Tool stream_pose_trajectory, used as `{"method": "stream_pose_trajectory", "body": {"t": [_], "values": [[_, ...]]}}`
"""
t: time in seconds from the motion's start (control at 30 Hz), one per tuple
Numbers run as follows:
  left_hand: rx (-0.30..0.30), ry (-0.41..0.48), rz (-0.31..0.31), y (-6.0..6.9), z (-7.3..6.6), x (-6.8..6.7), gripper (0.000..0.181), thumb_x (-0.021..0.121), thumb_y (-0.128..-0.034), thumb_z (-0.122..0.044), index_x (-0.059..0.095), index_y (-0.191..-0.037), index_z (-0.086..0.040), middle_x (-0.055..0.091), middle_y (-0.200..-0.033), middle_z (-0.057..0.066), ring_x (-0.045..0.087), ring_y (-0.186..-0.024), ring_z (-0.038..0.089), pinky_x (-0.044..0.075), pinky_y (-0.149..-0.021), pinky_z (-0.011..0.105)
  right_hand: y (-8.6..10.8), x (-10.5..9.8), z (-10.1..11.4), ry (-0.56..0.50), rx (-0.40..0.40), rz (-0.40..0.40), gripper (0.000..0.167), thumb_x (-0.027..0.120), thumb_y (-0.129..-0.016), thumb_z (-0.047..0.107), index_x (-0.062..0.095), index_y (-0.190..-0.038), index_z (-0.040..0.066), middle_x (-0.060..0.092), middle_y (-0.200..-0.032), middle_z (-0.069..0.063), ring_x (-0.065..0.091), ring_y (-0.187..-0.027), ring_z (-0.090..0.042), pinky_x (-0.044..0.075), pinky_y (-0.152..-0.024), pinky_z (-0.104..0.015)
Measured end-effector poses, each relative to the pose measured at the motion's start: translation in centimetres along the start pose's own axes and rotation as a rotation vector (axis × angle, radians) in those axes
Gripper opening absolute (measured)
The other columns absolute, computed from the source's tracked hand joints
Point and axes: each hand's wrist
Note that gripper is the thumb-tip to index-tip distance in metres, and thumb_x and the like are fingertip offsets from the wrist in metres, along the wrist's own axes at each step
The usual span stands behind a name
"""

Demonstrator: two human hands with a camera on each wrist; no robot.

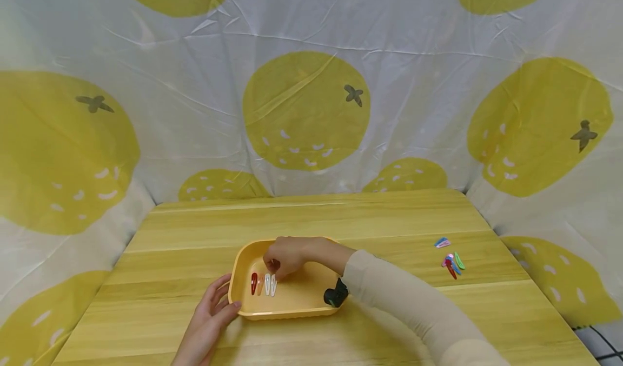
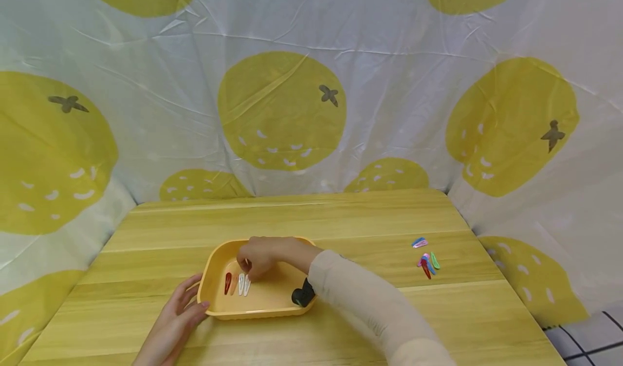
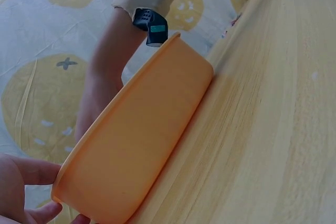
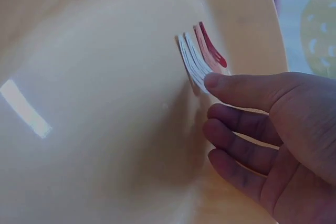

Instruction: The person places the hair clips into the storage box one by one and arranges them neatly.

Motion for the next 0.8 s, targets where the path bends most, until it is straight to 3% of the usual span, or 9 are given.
{"method": "stream_pose_trajectory", "body": {"t": [0.5,0.8], "values": [[-0.011,-0.003,-0.005,0.0,0.2,0.0,0.069,0.058,-0.0977,0.007,0.028,-0.158,-0.004,0.033,-0.155,0.026,0.036,-0.139,0.043,0.052,-0.094,0.030,2.4,-1.9,-0.2,-0.027,0.014,-0.020,0.010,0.080,-0.092,0.018,0.071,-0.096,0.013,0.062,-0.085,0.012,0.057,-0.079,-0.004,0.045,-0.072,-0.017],[-0.004,-0.008,-0.007,0.2,0.1,0.0,0.069,0.059,-0.0975,0.006,0.028,-0.158,-0.003,0.034,-0.155,0.026,0.036,-0.139,0.043,0.051,-0.094,0.029,4.1,-3.2,-0.4,-0.068,0.019,-0.037,0.017,0.081,-0.091,0.014,0.073,-0.104,0.005,0.063,-0.085,0.009,0.058,-0.080,-0.007,0.047,-0.075,-0.020]]}}
Point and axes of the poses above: each hand's wrist, its own y-axis away from the middle knuckle, its own x-axis out of the palm, z = x × y
